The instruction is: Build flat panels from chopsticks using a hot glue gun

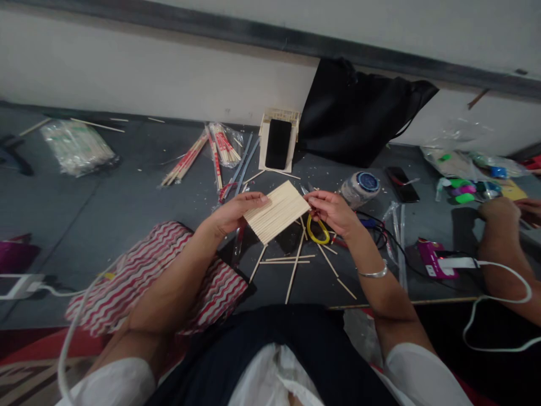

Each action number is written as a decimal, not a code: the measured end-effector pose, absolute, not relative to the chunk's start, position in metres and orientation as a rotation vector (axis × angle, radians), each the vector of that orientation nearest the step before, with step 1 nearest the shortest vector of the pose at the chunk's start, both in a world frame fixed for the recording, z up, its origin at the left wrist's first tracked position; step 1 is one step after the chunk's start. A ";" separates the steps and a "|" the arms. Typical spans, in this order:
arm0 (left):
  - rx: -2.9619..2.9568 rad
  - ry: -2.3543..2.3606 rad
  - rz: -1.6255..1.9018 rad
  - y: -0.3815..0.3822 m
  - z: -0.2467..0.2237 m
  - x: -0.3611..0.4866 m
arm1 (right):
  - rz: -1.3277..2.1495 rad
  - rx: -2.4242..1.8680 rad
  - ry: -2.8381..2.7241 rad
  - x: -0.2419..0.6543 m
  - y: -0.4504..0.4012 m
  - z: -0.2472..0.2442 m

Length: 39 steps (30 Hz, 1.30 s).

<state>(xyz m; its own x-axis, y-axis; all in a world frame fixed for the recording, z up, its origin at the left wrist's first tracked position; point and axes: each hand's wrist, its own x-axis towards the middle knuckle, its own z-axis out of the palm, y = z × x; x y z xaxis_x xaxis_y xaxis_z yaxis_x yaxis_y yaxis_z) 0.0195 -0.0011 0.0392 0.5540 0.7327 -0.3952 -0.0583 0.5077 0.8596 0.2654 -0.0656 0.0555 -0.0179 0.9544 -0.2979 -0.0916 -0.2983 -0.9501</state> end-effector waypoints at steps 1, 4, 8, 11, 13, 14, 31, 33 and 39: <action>0.889 0.866 0.597 0.002 0.038 0.018 | 1.459 -1.372 -0.992 0.264 -0.067 0.054; 0.801 0.866 0.698 0.012 0.035 0.012 | 1.414 -1.415 -1.092 0.258 -0.070 0.049; 0.781 0.881 0.762 0.020 0.031 0.006 | 1.317 -1.426 -1.137 0.247 -0.070 0.048; 0.812 0.868 0.765 0.018 0.031 0.006 | 1.257 -1.387 -1.060 0.243 -0.068 0.053; 0.819 0.845 0.760 0.016 0.032 0.008 | 1.214 -1.361 -1.049 0.242 -0.067 0.060; 0.815 0.834 0.753 0.014 0.033 0.009 | 1.183 -1.356 -1.061 0.242 -0.066 0.063; 0.778 0.867 0.728 0.017 0.027 0.008 | 0.833 -1.472 -1.191 0.247 -0.058 0.055; 0.778 0.895 0.789 0.021 0.027 0.005 | 0.831 -1.494 -1.312 0.241 -0.058 0.051; 0.820 0.892 0.952 0.029 0.023 0.001 | 1.041 -1.442 -1.572 0.208 -0.062 0.045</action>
